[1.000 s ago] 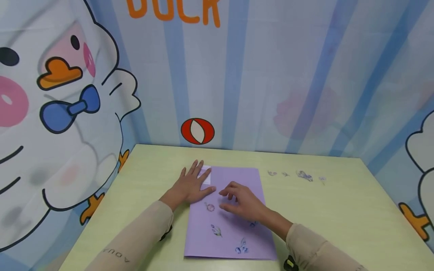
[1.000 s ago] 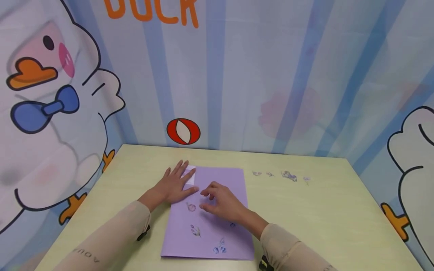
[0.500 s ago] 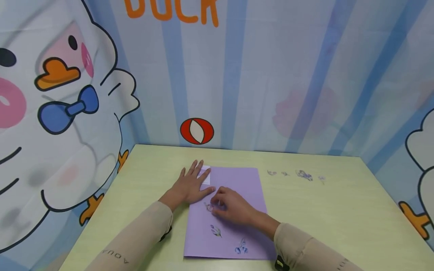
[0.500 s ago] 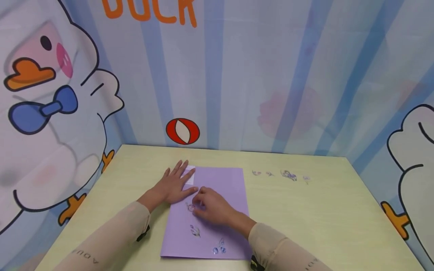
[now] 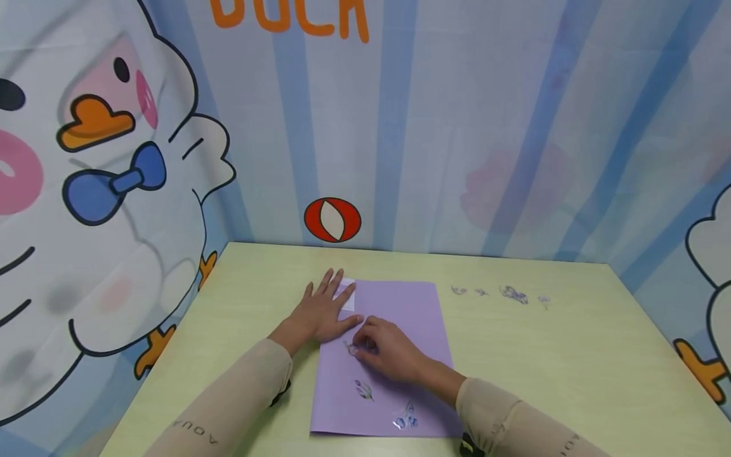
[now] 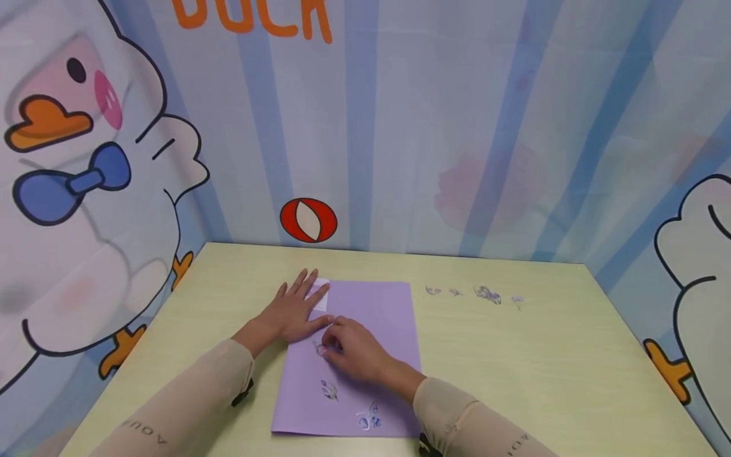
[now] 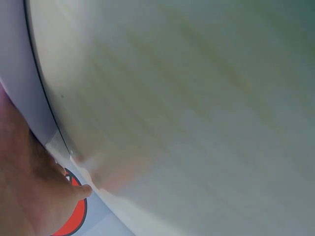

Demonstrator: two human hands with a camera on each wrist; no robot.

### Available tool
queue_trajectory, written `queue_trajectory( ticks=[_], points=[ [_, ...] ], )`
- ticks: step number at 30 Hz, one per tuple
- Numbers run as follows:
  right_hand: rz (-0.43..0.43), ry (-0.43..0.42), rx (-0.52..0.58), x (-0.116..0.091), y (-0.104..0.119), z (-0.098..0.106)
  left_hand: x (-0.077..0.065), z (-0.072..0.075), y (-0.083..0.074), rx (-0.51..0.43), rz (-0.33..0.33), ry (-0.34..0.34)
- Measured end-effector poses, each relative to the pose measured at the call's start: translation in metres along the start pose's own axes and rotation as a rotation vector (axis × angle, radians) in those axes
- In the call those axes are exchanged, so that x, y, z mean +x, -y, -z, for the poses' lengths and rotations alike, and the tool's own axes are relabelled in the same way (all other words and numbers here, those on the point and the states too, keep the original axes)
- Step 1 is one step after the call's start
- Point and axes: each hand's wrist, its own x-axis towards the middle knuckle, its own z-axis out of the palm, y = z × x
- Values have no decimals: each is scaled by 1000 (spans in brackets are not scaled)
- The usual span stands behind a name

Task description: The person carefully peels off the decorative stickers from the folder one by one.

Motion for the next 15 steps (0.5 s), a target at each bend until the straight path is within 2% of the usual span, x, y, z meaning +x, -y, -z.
queue_trajectory(
  ticks=[7,15],
  points=[
    [-50,-9,136,3,2,0,0,2,0,1,3,-3],
    [-57,-26,168,3,1,0,2,-4,2,-11,18,-1]
  ],
)
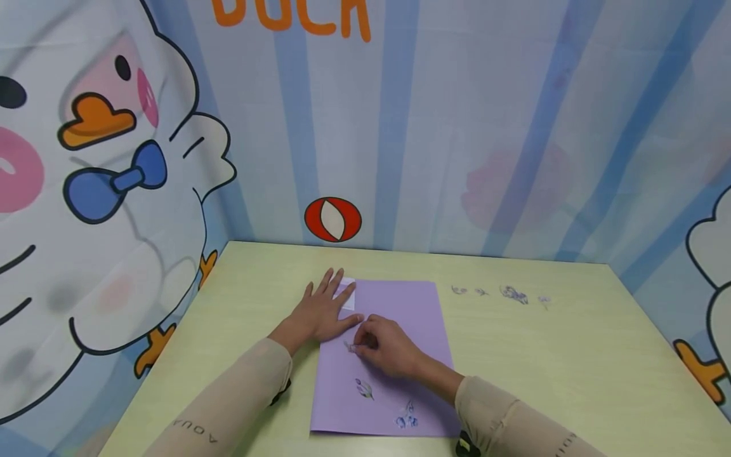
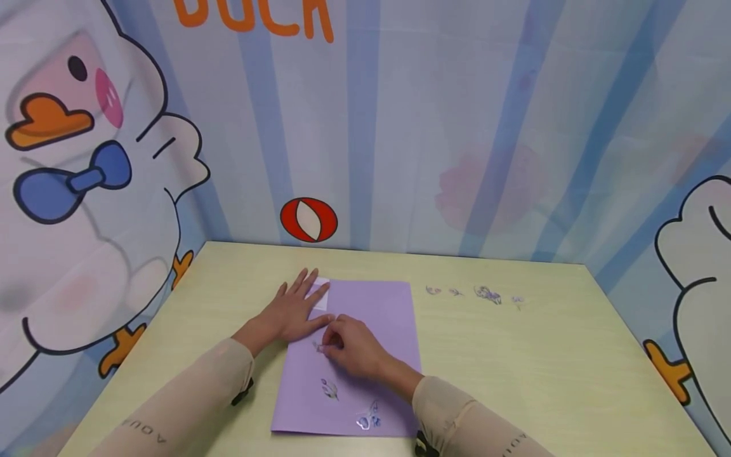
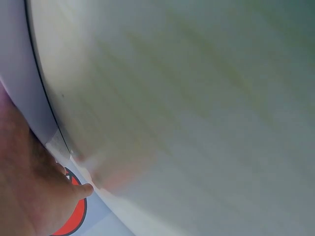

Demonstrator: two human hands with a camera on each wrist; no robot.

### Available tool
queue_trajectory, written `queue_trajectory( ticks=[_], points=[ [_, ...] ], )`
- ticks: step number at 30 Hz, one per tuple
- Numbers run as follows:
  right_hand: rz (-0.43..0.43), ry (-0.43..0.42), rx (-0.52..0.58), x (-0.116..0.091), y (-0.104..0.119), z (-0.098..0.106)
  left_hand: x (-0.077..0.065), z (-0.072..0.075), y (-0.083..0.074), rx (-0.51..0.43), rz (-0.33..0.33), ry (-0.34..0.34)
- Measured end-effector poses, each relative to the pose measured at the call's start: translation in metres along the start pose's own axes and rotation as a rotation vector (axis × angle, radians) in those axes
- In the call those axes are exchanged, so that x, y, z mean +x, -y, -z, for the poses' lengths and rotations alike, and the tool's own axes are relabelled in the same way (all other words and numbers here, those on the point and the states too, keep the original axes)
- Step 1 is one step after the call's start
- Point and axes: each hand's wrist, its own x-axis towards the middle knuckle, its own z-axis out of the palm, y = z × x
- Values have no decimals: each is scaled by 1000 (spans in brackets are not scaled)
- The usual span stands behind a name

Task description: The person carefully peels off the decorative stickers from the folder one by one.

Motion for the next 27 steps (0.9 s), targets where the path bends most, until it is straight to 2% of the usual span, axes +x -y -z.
queue_trajectory(
  ticks=[14,27],
  points=[
    [-54,-7,85,-3,-4,7,0,0,-1,4,16,9],
    [-103,-8,78,-8,-10,18,-2,4,-2,-30,15,-2]
  ],
)
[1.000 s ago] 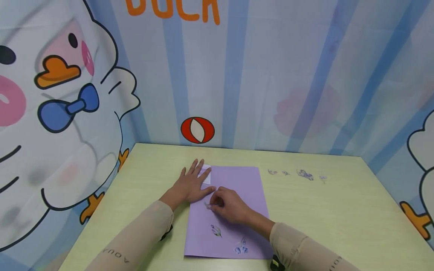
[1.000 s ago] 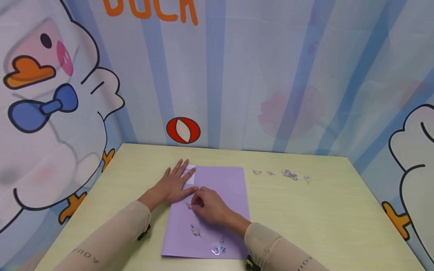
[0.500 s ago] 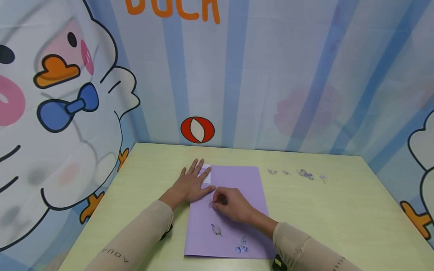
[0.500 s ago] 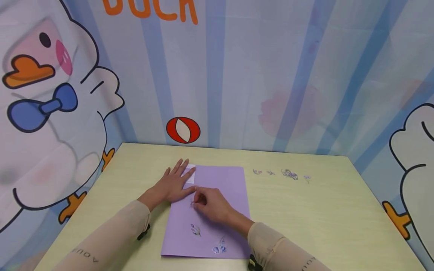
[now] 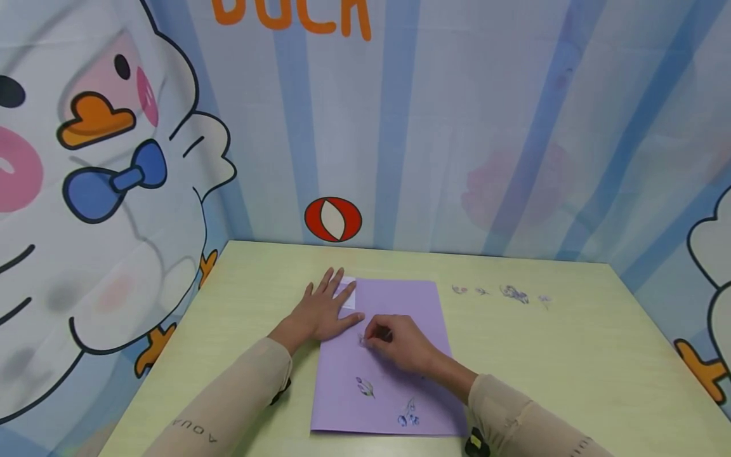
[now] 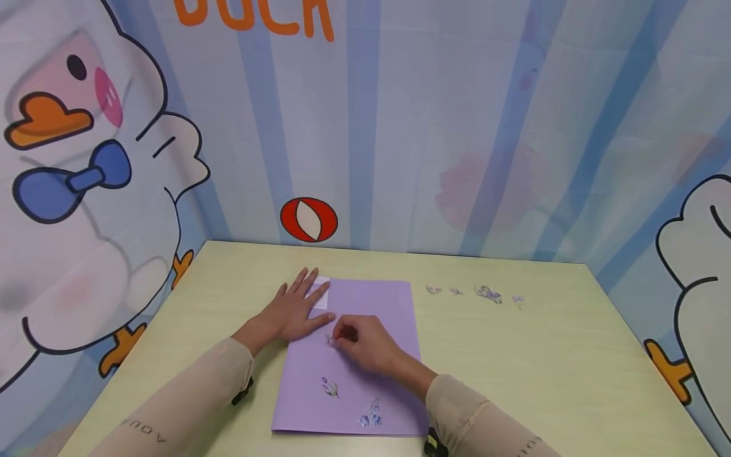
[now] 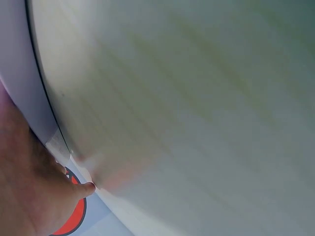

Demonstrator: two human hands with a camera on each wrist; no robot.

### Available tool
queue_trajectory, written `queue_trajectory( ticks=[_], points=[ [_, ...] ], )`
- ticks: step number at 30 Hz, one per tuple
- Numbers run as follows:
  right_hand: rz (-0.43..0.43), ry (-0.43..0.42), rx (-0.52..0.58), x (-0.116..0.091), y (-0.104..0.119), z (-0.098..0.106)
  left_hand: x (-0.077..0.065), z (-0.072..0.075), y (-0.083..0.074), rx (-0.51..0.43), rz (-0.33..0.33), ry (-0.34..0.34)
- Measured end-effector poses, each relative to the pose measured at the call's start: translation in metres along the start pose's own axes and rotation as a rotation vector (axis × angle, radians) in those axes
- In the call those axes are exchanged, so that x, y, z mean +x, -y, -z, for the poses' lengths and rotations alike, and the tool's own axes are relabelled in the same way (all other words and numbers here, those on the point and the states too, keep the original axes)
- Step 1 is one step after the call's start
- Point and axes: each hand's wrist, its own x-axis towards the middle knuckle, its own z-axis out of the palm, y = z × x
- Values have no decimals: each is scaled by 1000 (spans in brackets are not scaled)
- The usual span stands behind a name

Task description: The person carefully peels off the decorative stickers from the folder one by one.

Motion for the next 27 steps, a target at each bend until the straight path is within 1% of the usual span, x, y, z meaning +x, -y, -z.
queue_trajectory(
  ticks=[3,8,11,16,22,27],
  points=[
    [-8,-16,-11,-2,-3,8,0,0,0,-5,3,2],
    [-17,-107,-28,-8,-12,30,1,-2,0,-5,4,7],
    [-50,-163,-35,-14,-21,45,1,-2,1,-8,4,10],
    [-107,-217,-31,-23,-41,72,2,-4,2,-4,4,5],
    [-125,-283,-78,-31,-64,99,4,-9,4,-12,-2,-3],
    [-135,-312,-114,-37,-77,116,3,-7,3,-7,-4,-3]
  ],
)
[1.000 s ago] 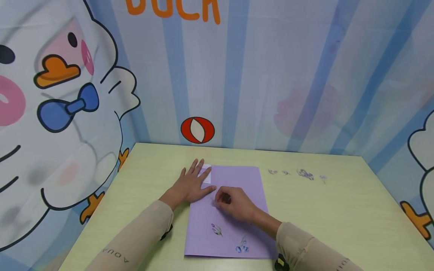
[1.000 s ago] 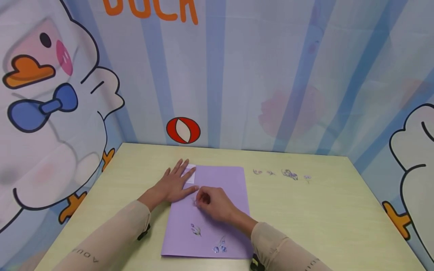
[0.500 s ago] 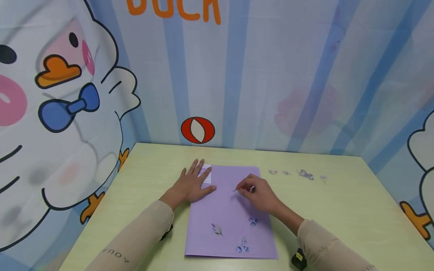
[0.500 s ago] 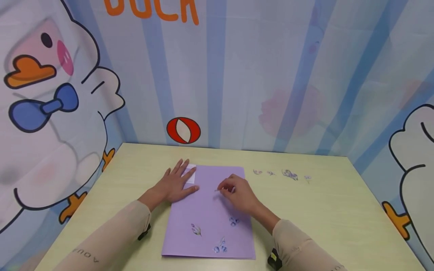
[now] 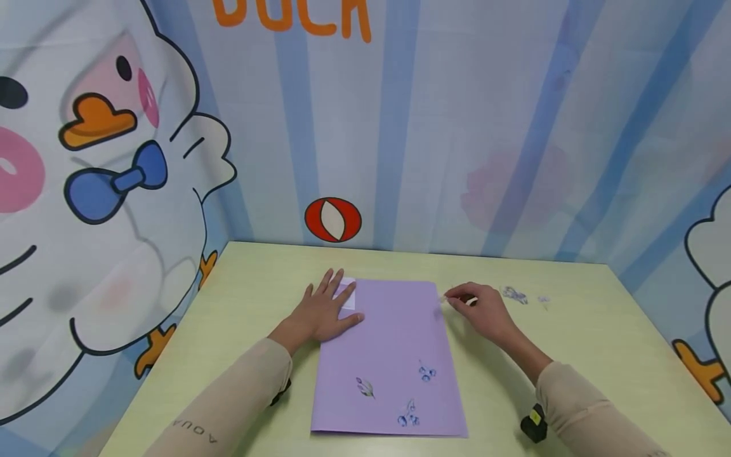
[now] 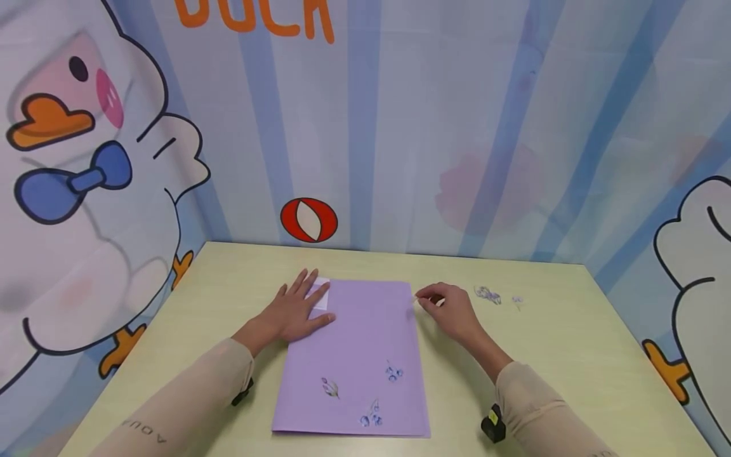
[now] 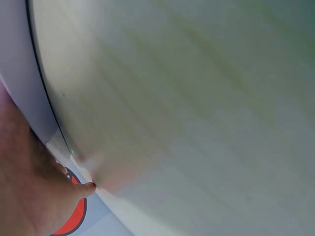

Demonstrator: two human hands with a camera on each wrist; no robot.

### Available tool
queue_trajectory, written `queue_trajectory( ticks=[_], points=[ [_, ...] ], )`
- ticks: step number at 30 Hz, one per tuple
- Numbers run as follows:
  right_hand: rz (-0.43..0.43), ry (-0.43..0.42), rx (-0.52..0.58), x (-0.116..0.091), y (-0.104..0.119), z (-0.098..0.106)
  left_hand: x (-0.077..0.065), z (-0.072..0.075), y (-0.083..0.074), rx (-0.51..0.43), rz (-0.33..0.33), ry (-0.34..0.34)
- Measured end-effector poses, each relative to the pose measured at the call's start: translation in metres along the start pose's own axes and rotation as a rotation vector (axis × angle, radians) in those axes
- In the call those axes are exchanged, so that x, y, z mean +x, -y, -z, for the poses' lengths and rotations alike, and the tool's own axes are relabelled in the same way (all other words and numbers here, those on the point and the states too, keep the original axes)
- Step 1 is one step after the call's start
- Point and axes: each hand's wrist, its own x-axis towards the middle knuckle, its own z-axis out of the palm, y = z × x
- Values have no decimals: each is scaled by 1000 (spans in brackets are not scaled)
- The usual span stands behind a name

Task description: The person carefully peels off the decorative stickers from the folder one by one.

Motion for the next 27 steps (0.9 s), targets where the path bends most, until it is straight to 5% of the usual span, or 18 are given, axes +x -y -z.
queue_trajectory(
  ticks=[14,27],
  points=[
    [-43,-36,-59,-2,-27,20,-1,4,0,-8,1,8],
    [-108,0,-111,-1,-53,13,0,1,1,-5,1,6]
  ],
)
